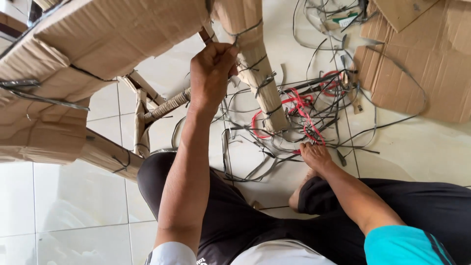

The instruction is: The person secures cardboard packaging to a chair frame using black ties and a small knife to cut them.

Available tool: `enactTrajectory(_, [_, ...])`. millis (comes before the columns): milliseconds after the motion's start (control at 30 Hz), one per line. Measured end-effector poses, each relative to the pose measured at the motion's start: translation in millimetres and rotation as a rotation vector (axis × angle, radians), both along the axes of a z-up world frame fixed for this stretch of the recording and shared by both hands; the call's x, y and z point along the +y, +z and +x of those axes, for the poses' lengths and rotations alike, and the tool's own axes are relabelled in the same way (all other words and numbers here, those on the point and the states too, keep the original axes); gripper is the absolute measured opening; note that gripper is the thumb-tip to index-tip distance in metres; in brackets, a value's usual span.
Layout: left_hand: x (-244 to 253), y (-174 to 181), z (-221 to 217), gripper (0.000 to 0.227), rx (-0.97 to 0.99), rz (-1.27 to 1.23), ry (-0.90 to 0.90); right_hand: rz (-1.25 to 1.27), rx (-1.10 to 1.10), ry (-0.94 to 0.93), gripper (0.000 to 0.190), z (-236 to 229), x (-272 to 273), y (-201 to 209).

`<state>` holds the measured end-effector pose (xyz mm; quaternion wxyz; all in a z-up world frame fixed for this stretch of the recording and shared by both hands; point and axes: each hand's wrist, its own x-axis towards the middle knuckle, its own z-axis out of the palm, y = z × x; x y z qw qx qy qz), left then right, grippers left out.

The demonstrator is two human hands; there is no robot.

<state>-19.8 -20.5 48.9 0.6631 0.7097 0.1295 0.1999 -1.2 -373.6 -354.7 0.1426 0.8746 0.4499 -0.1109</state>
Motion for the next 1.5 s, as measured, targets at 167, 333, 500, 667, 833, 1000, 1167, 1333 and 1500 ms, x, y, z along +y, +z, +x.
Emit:
enactTrajectory(167, [-0.2, 8.4, -0.9, 0.019, 0.045, 0.144, 0.03, 0.107, 0.259, -0.108, 0.018, 42.2, -23.2, 66.0])
enactTrajectory(333, [5.6, 6.0, -5.3, 0.019, 0.048, 0.126, 0.026, 0.304, 0.365, -0.259, 0.023, 58.3, -24.5, 163.3])
enactTrajectory(500, [11.1, -6.3, -1.7, 0.016, 0.006, 0.132, 0.024, 0.694, 0.214, -0.348, 0.028, 44.7, -7.1, 232.7])
enactTrajectory(667, [8.3, -5.0, -1.7, 0.015, -0.012, 0.119, 0.014, 1.197, 0.556, -0.535, 0.028, 64.4, 28.1, 295.7])
enactTrajectory(833, [8.7, -2.4, -4.0, 0.016, 0.004, 0.144, 0.026, 1.469, 0.667, -0.402, 0.04, 68.0, 63.1, 343.4])
enactTrajectory(1000, [10.2, -3.3, -6.5, 0.015, 0.039, 0.144, 0.062, 1.407, 0.499, -0.204, 0.044, 48.8, 107.6, 384.7])
enactTrajectory(1167, [11.8, -4.1, -7.2, 0.015, 0.109, 0.22, 0.101, 1.186, 0.513, -0.21, 0.039, 48.1, 126.1, 397.2])
enactTrajectory(1333, [11.3, -1.8, -9.6, 0.015, 0.136, 0.235, 0.115, 1.096, 0.602, -0.191, 0.034, 60.8, 134.3, 398.4])
enactTrajectory(1500, [8.9, -5.7, -7.4, 0.015, 0.127, 0.269, 0.139, 1.107, 0.724, -0.23, 0.038, 58.7, 142.3, 401.3])
